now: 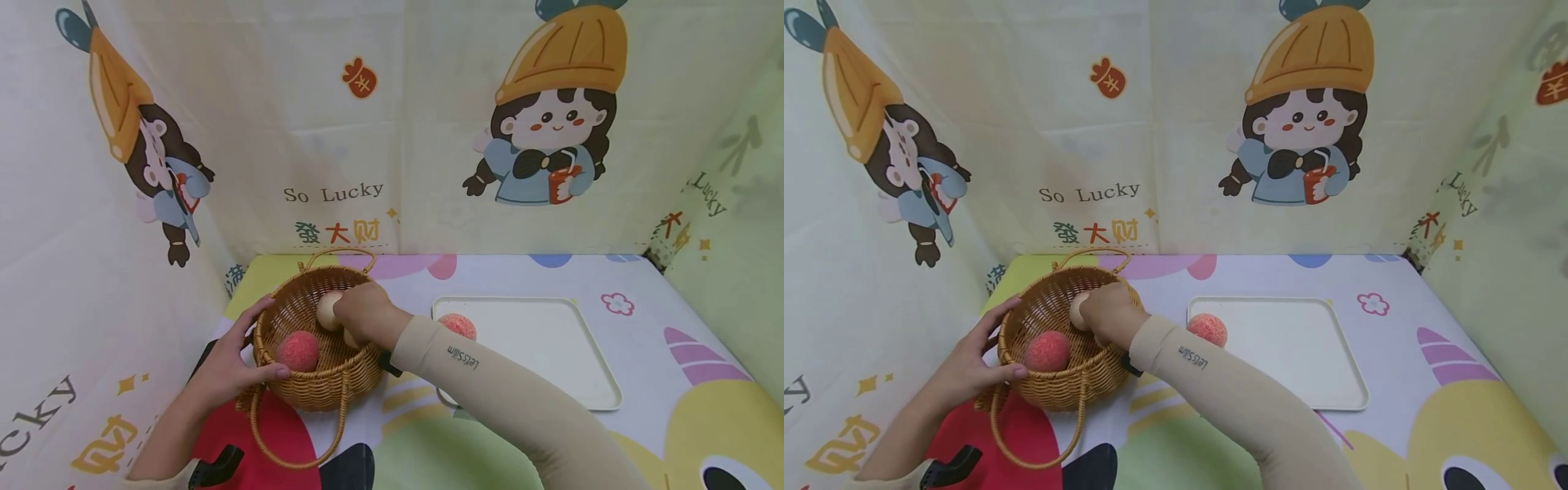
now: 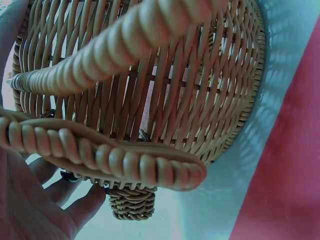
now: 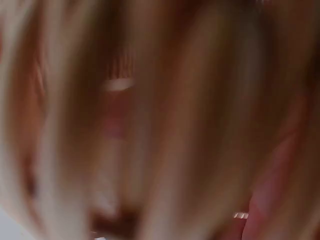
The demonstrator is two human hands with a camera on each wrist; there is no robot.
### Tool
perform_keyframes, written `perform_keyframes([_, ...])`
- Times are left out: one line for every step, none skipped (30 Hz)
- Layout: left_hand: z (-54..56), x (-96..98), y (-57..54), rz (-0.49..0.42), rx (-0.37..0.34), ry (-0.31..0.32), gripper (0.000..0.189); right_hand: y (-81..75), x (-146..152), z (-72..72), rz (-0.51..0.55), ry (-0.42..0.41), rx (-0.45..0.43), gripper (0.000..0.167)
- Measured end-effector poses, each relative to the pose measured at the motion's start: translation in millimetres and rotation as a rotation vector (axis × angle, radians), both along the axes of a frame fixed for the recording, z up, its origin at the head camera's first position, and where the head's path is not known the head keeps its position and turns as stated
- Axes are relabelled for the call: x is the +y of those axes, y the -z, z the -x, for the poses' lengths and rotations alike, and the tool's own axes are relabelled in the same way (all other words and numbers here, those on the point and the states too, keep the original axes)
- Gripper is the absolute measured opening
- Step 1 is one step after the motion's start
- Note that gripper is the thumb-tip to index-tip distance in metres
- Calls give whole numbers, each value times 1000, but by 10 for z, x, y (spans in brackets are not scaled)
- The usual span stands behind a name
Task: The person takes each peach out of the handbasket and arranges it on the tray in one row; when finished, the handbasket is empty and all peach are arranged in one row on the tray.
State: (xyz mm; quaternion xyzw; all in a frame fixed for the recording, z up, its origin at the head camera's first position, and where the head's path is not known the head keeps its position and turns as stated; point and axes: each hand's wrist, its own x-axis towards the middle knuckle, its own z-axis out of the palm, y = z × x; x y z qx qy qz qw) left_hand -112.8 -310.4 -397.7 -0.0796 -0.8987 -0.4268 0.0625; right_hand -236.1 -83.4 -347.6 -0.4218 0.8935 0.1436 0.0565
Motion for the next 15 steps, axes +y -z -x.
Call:
perform_keyframes([3,-1,5,-2,3,3,107,11,6,12,12,-9,-12,12])
perform_keyframes([4,-2,9,-2,5,3,107,11,15,21,30,-18,-32,12])
perform_keyframes([4,-2,12,-1,6,4,107,13,21,35,42,-30,-49,14])
perform_keyframes([5,-2,14,-1,8,5,107,12,27,48,60,-44,-68,16])
perform_keyframes([4,-2,17,1,8,3,107,6,38,63,84,-54,-93,19])
perform_keyframes([3,-2,17,3,10,2,107,-4,52,75,114,-68,-120,23])
perform_keyframes([2,-3,17,3,11,2,107,-22,70,85,152,-78,-155,26])
perform_keyframes([1,-4,15,3,12,2,107,-40,91,94,200,-88,-191,29])
perform_keyframes([0,-4,13,3,12,1,107,-52,114,106,242,-101,-220,35])
perform_keyframes([0,-4,12,2,11,1,107,-66,143,116,298,-113,-254,39])
perform_keyframes([1,-5,11,1,11,1,107,-80,176,126,354,-123,-291,43])
perform_keyframes([1,-5,10,1,10,2,107,-92,211,136,405,-136,-322,47])
perform_keyframes([1,-6,7,0,9,2,107,-102,248,147,458,-143,-354,50])
perform_keyframes([1,-7,5,0,8,2,107,-114,286,159,507,-152,-381,53])
perform_keyframes([1,-9,4,1,7,1,107,-122,323,172,556,-159,-408,55])
